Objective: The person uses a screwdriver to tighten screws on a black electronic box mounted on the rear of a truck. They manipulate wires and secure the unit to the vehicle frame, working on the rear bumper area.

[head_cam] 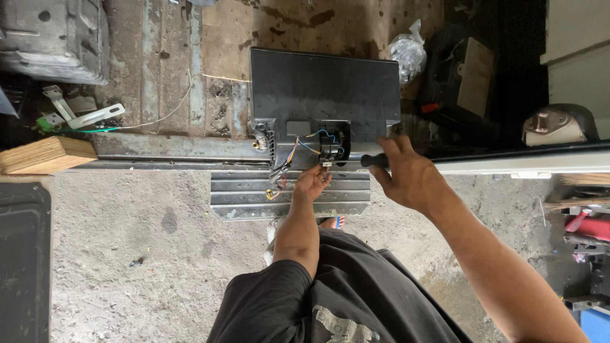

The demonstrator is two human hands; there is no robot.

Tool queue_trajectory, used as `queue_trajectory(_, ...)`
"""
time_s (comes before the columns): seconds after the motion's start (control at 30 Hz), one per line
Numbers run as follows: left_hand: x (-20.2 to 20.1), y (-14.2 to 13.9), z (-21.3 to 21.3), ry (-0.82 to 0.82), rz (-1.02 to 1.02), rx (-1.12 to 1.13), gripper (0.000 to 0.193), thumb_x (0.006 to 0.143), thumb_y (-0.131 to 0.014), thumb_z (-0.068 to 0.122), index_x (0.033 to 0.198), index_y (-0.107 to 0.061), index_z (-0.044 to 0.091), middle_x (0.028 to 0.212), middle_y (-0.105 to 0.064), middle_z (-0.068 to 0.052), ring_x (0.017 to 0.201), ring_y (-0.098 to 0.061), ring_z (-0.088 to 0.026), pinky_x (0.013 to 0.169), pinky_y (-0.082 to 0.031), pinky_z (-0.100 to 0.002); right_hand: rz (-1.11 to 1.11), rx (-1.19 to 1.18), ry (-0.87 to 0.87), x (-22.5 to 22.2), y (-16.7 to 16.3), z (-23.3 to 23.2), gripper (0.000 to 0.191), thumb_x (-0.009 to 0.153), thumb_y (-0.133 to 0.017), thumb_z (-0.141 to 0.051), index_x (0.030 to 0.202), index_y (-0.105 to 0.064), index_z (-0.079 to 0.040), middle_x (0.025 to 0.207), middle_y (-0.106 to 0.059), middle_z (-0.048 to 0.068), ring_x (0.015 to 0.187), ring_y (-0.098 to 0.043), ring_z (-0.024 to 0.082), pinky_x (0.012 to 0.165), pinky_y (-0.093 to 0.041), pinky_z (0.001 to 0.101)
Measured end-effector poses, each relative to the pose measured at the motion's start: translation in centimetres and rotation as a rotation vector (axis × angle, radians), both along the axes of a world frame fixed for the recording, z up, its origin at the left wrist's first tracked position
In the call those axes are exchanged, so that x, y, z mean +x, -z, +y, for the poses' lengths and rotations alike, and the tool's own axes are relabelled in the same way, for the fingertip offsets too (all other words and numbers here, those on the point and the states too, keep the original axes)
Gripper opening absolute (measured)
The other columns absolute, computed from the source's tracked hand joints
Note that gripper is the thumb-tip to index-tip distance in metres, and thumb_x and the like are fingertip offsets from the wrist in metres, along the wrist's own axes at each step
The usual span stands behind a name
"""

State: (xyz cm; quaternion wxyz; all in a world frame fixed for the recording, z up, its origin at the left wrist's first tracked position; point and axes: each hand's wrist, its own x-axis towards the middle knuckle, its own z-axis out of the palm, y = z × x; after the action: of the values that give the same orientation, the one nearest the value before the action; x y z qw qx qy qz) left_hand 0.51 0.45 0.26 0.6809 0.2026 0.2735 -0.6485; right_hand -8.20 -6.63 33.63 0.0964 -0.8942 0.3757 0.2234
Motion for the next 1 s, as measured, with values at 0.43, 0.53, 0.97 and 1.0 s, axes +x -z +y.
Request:
queue_trajectory(0.43,-0.2,-0.4,0.0,-0.049,0.049,-0.023,0.007,0.099,-0.062,0.008,0.106,-0.061,0.007,0.105,-0.066,-0.007,0.101,-0.066,-0.023,0.096,-0.053,-0.050,0.107,-0.084,-0.721,-1.0,1.3,-0.6,0.055,0.088,-0.055,-0.051,0.133,-0.054,-0.019,0.142,-0.055,0.010,0.127,-0.062,0.032,0.102,-0.055,0.0436)
queue_trajectory(0.53,-0.4,-0.1,-0.1,-0.066,0.055,-0.069,0.008,0.100,-0.063,0.009,0.107,-0.062,0.005,0.105,-0.067,-0.008,0.101,-0.066,-0.023,0.097,-0.055,-0.050,0.407,0.207,-0.164,-3.6,6.1,-1.6,0.072,0.100,-0.051,-0.061,0.155,-0.033,-0.020,0.153,-0.040,0.017,0.137,-0.052,0.036,0.112,-0.047,0.0493)
queue_trajectory(0.97,-0.8,1.1,-0.1,-0.031,0.091,0.008,0.010,0.104,-0.060,0.015,0.106,-0.061,0.005,0.101,-0.065,-0.009,0.095,-0.066,-0.023,0.075,-0.051,-0.042,-0.177,0.860,0.713,-13.6,22.6,6.5,0.053,0.101,-0.061,-0.038,0.146,-0.056,-0.011,0.129,-0.073,0.016,0.112,-0.072,0.031,0.091,-0.059,0.0405)
queue_trajectory(1.0,-0.8,1.2,0.0,-0.034,0.070,0.009,0.009,0.105,-0.060,0.014,0.106,-0.061,0.005,0.102,-0.065,-0.008,0.096,-0.066,-0.023,0.076,-0.052,-0.042,-0.169,0.861,0.767,-12.9,22.5,5.7,0.054,0.100,-0.061,-0.039,0.146,-0.055,-0.011,0.129,-0.073,0.016,0.111,-0.072,0.030,0.090,-0.060,0.0400)
